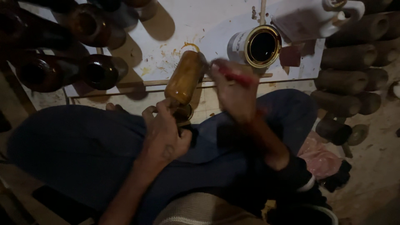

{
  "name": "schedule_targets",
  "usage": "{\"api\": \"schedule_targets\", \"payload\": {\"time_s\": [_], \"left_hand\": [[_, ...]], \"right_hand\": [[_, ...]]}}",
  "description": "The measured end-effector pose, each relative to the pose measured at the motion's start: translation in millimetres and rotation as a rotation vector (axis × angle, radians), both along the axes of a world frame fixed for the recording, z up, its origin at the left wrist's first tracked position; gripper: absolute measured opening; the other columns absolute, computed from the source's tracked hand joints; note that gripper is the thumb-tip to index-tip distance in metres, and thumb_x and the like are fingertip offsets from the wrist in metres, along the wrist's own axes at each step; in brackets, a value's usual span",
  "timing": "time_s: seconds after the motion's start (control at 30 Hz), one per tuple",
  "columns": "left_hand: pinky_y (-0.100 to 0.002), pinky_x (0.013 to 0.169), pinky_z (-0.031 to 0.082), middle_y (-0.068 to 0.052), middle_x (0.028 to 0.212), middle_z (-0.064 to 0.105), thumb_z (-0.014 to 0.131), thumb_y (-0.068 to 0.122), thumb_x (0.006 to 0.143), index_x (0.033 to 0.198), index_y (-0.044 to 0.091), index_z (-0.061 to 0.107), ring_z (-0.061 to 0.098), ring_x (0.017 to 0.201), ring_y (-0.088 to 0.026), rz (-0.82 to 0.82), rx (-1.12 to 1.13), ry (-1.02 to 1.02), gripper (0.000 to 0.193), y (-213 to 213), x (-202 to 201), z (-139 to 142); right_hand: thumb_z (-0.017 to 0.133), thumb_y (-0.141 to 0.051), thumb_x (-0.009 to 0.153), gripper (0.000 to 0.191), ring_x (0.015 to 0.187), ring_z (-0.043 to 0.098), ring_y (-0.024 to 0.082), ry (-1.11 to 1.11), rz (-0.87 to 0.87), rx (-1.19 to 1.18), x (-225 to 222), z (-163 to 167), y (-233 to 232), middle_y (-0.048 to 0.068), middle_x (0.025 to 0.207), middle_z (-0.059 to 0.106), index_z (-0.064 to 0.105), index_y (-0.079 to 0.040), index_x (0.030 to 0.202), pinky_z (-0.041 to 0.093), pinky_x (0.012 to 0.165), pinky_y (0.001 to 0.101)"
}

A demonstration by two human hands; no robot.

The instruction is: The person sits on the floor and applies dark paint to small clay pots using a red-handled brush. They repeatedly dip the brush into a paint can and coat the exterior of each pot, rotating it to cover all sides before setting it aside.

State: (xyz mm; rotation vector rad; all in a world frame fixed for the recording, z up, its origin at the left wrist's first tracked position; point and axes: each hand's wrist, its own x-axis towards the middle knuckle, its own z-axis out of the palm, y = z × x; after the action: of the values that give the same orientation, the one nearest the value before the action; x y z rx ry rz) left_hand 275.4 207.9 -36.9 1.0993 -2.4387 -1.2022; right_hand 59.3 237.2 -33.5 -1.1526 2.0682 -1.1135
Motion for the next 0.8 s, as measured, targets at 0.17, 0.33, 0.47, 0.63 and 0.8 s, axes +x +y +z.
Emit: {"api": "schedule_targets", "payload": {"time_s": [0.17, 0.33, 0.47, 0.63, 0.8], "left_hand": [[-0.059, 0.107, 0.026, -0.035, 0.124, 0.055, 0.070, 0.009, 0.066, 0.136, -0.021, 0.026, 0.056, 0.117, -0.043, -0.007, -0.020, -0.007, 0.089, 0.5, 2.6, -5.3], [-0.058, 0.111, 0.022, -0.034, 0.129, 0.058, 0.068, 0.009, 0.066, 0.140, -0.021, 0.020, 0.054, 0.125, -0.040, 0.015, 0.007, 0.044, 0.093, -0.4, 1.0, -7.3], [-0.056, 0.114, 0.021, -0.029, 0.126, 0.063, 0.065, 0.009, 0.066, 0.144, -0.018, 0.022, 0.056, 0.126, -0.039, 0.058, 0.067, 0.037, 0.093, -1.0, 1.2, -7.1], [-0.057, 0.111, 0.023, -0.034, 0.130, 0.058, 0.067, 0.010, 0.065, 0.142, -0.019, 0.020, 0.056, 0.125, -0.041, 0.037, -0.016, 0.040, 0.095, 1.1, 1.7, -8.9], [-0.061, 0.110, 0.026, -0.033, 0.127, 0.057, 0.067, 0.010, 0.068, 0.143, -0.019, 0.025, 0.058, 0.118, -0.038, 0.013, -0.025, -0.001, 0.091, 4.7, 0.1, -8.9]], "right_hand": [[0.074, -0.008, 0.096, 0.017, 0.095, 0.075, 0.020, 0.069, 0.409, -0.138, 5.4, 10.5, 32.4, 0.012, 0.108, 0.076, 0.074, -0.002, 0.112, 0.061, 0.083, 0.0286], [0.071, -0.003, 0.100, 0.010, 0.082, 0.076, 0.016, 0.158, 0.248, -0.015, -1.8, 13.7, 41.7, 0.016, 0.103, 0.076, 0.075, 0.001, 0.108, 0.060, 0.068, 0.0248], [0.073, -0.010, 0.095, 0.020, 0.074, 0.069, 0.011, -0.471, -0.073, 0.082, 5.4, 5.6, 37.8, 0.013, 0.088, 0.074, 0.074, 0.001, 0.111, 0.054, 0.064, 0.0236], [0.076, -0.013, 0.090, 0.015, 0.073, 0.074, 0.019, 0.493, 0.349, -0.080, -10.6, 11.0, 45.1, 0.012, 0.087, 0.078, 0.080, -0.007, 0.102, 0.058, 0.061, 0.0298], [0.076, -0.013, 0.094, 0.021, 0.081, 0.077, 0.015, -0.139, 0.093, 0.098, -1.3, 16.0, 37.3, 0.010, 0.093, 0.078, 0.076, 0.000, 0.110, 0.064, 0.071, 0.0293]]}}
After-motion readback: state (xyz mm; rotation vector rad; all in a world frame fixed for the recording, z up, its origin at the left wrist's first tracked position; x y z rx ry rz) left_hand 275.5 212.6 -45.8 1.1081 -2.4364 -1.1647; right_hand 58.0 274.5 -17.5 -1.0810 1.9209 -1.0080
